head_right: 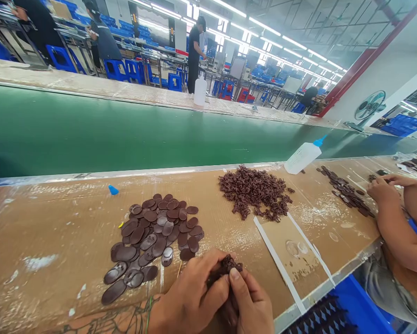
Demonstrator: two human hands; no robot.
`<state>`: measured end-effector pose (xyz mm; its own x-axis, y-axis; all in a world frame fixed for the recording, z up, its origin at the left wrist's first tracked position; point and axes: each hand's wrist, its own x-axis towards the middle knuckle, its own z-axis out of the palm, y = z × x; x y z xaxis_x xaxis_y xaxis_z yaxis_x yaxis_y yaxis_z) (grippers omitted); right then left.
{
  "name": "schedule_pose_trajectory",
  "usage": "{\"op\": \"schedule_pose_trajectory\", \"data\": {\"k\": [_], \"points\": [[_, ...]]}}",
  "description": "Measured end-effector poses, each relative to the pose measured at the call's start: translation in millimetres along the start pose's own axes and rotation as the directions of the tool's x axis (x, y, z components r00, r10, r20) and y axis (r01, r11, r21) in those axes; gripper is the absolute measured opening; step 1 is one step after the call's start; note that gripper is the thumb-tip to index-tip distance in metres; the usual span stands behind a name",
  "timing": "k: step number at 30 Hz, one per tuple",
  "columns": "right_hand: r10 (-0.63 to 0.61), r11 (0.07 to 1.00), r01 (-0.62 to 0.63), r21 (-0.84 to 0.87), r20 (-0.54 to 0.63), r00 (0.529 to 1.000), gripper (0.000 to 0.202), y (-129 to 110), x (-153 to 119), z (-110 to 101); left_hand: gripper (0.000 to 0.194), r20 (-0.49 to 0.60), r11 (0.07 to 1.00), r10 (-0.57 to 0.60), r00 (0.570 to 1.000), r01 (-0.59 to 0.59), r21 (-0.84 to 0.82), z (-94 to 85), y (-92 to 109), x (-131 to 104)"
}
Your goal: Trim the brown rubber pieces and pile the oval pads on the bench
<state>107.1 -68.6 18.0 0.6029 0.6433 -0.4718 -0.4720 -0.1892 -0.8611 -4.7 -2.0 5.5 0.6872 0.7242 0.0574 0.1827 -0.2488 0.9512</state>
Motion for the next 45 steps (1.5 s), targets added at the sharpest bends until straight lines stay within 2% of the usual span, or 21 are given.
{"op": "schedule_pose_trajectory", "data": {"k": [4, 9, 17, 30, 38, 40, 42, 45], "points": [[0.017, 1.000, -0.017, 0.021, 0.005, 1.000, 0.050, 2, 2, -1, 0.022, 0.012, 1.000, 0.024, 1.000, -0.024, -0.019, -2.8, 2, 3], [0.020, 0.995, -0.025, 0.098, 0.056, 0.998, 0.044, 6, 6, -2, 0.019, -0.030, 0.999, 0.045, 0.999, -0.045, -0.015, -3.3, 3, 5], [0.022, 0.991, -0.030, 0.128, 0.063, 0.998, 0.047, 8, 5, -3, 0.022, -0.018, 0.998, 0.023, 1.000, -0.022, 0.065, 0.4, -2, 4], [0.029, 0.973, -0.036, 0.230, 0.033, 0.999, 0.040, 11, 7, -5, 0.025, -0.049, 0.998, 0.035, 0.998, -0.033, 0.044, -1.3, 2, 4], [0.030, 0.981, -0.039, 0.192, 0.047, 0.998, 0.042, 11, 7, -6, 0.027, -0.039, 1.000, -0.001, 0.999, 0.001, -0.009, -1.9, 3, 6], [0.049, 0.981, -0.056, 0.185, 0.039, 0.998, 0.043, 11, 9, -8, 0.035, -0.045, 1.000, -0.015, 0.999, 0.014, -0.028, -1.1, 1, 6], [0.042, 0.980, -0.047, 0.192, 0.029, 0.999, 0.042, 10, 9, -15, 0.050, -0.033, 0.997, -0.002, 0.999, 0.000, -0.083, 0.8, -4, 5], [-0.040, 0.986, 0.034, 0.160, 0.035, 0.999, 0.042, -1, 3, -44, 0.062, 0.008, 0.981, 0.027, 1.000, -0.025, -0.194, 3.8, -12, 1]]}}
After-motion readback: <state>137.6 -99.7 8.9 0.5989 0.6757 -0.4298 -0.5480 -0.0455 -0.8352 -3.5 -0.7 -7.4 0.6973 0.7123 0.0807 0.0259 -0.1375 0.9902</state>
